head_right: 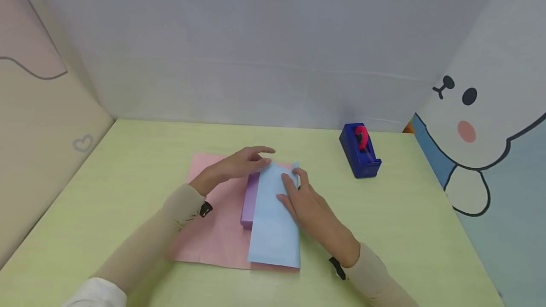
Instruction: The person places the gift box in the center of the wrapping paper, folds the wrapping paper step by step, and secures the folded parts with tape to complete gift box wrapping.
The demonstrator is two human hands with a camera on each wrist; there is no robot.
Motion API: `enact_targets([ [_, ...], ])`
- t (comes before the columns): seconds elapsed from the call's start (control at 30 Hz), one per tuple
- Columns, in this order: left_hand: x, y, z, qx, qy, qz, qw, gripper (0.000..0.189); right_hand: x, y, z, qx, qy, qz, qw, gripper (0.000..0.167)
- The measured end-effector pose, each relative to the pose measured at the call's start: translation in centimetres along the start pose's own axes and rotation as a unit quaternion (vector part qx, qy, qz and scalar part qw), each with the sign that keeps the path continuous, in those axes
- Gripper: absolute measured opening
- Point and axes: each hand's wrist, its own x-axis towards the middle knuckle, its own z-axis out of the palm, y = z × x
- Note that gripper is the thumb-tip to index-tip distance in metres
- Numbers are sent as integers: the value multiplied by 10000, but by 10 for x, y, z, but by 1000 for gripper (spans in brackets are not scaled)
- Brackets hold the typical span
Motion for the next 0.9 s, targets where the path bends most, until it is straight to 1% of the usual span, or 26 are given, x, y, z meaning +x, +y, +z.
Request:
enact_targets([
  [0.07,8,2,-3,-243,-54,-56,9997,47,0,0,1,38,38,22,10000,44],
  [0.17,18,2,-4,-633,9,-159,9979,43,1,0,2,126,39,65,9999,42],
  [0.2,20,2,-4,-763,42,-198,9969,42,1,0,2,140,21,81,9999,42],
  [0.3,27,1,-3,-953,217,-251,9949,40,1,-1,3,171,-7,128,9998,43],
  [0.4,31,1,-1,-1110,391,-186,9929,39,1,0,3,143,17,136,9998,43],
  [0.47,33,1,-1,-1164,451,-107,9921,38,1,0,3,118,43,109,9999,43],
  [0.57,37,1,-2,-1128,432,52,9927,36,2,1,2,71,62,48,9999,43],
  [0.73,40,3,-1,-998,246,223,9945,34,1,1,2,22,16,39,10000,43],
  [0.9,40,4,0,-1108,61,246,9935,33,1,0,3,44,-12,4,10000,44],
])
